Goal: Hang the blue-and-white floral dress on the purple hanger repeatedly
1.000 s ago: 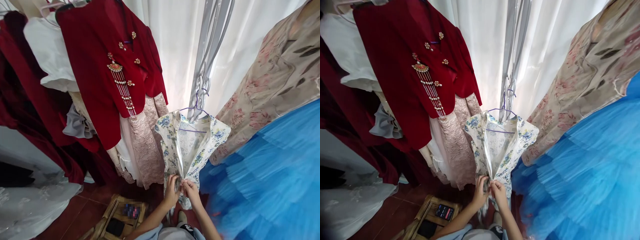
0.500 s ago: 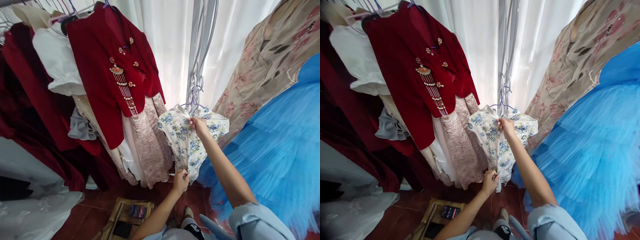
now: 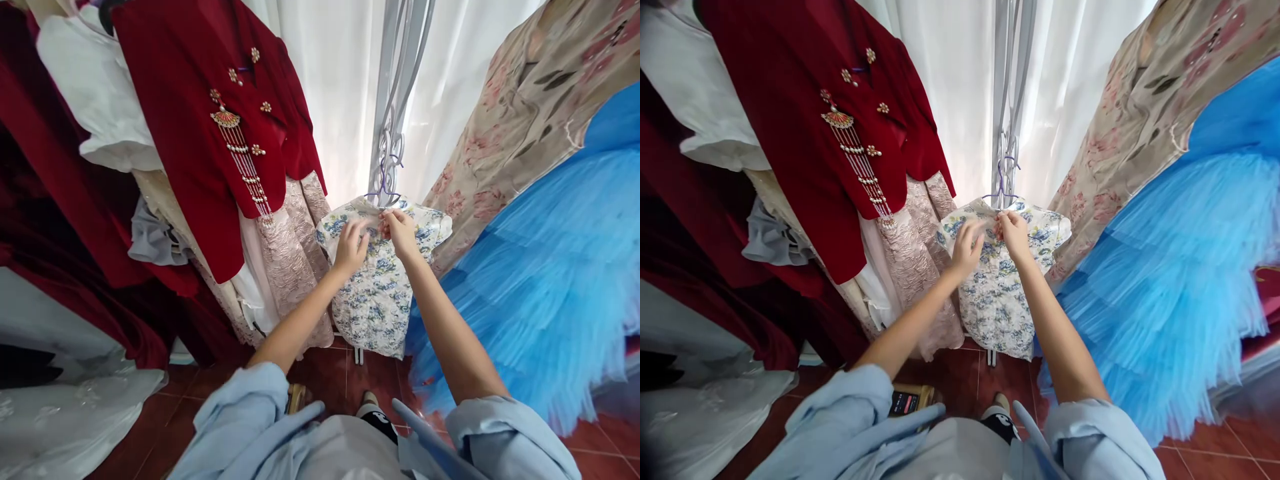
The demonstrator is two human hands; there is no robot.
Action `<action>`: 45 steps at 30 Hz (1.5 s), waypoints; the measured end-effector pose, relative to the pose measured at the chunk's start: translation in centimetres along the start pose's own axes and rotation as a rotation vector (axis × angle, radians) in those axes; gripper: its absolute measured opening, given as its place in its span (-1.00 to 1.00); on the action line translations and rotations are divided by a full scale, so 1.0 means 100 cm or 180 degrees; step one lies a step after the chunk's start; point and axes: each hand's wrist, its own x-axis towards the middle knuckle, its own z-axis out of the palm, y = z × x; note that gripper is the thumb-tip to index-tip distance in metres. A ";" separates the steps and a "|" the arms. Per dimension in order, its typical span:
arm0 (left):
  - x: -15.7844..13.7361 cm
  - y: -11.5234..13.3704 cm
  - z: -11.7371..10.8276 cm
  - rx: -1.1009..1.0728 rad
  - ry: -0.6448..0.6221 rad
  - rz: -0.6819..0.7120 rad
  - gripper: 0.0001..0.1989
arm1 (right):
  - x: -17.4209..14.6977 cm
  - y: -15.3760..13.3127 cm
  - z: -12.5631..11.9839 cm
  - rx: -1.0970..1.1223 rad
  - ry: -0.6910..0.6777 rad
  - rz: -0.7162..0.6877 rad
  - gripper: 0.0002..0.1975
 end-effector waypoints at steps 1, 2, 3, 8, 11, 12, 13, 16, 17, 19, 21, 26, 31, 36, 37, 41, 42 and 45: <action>0.035 0.004 -0.004 0.0078 -0.0243 0.0288 -0.66 | -0.001 0.002 0.000 -0.0039 0.0005 -0.0067 -0.84; 0.065 0.007 -0.006 0.0147 -0.0507 0.0485 -0.68 | -0.003 0.004 0.001 -0.0076 0.0007 -0.0127 -0.83; 0.089 0.010 -0.006 0.0178 -0.0850 0.0595 -0.72 | -0.004 0.006 0.001 -0.0111 0.0012 -0.0172 -0.82; 0.133 0.017 0.001 0.0598 -0.1937 0.0749 -0.75 | -0.003 0.015 0.000 -0.0189 0.0301 -0.0221 -0.79; 0.135 0.015 0.001 0.0636 -0.1939 0.0749 -0.75 | 0.002 0.017 -0.001 -0.0284 0.0392 -0.0300 -0.72; 0.136 0.014 0.002 0.0560 -0.1961 0.0732 -0.75 | 0.003 0.018 -0.002 -0.0352 0.0390 -0.0355 -0.70; 0.137 0.012 0.002 0.0470 -0.1974 0.0711 -0.76 | 0.003 0.019 -0.002 -0.0412 0.0381 -0.0416 -0.69; 0.140 0.008 0.010 0.0297 -0.1870 0.0696 -0.77 | 0.002 0.028 -0.002 -0.0352 0.0407 -0.0442 -0.74; 0.140 0.007 0.014 0.0303 -0.1807 0.0728 -0.77 | 0.001 0.031 -0.002 -0.0249 0.0456 -0.0389 -0.77; 0.140 0.007 0.021 0.0382 -0.1714 0.0833 -0.78 | 0.001 0.039 -0.002 -0.0052 0.0583 -0.0270 -0.81; 0.140 0.007 0.026 0.0477 -0.1648 0.0947 -0.78 | 0.003 0.046 -0.003 0.0050 0.0642 -0.0199 -0.81; 0.142 0.007 0.027 0.0529 -0.1430 0.1066 -0.75 | 0.005 0.057 -0.010 0.0144 0.0511 0.0015 -0.77; 0.134 0.005 0.034 0.0653 -0.1504 0.1176 -0.76 | -0.003 0.070 -0.013 0.0086 0.0596 0.0120 -0.77; 0.135 0.007 0.032 0.0859 -0.1332 0.1286 -0.76 | 0.018 0.072 -0.006 -0.0017 0.0753 -0.0001 -0.72; 0.137 0.008 0.030 0.0913 -0.1311 0.1340 -0.76 | 0.025 0.072 -0.005 -0.0063 0.0765 -0.0002 -0.72; 0.151 0.013 0.020 0.0908 -0.1095 0.1332 -0.77 | 0.034 0.085 -0.006 -0.0356 0.0780 0.0229 -0.75; 0.155 0.015 0.018 0.0833 -0.1020 0.1289 -0.77 | 0.029 0.094 -0.008 -0.0446 0.0791 0.0316 -0.75; 0.164 0.016 0.012 0.0559 -0.0948 0.1224 -0.76 | -0.009 0.127 -0.018 -0.0700 0.0847 0.0580 -0.71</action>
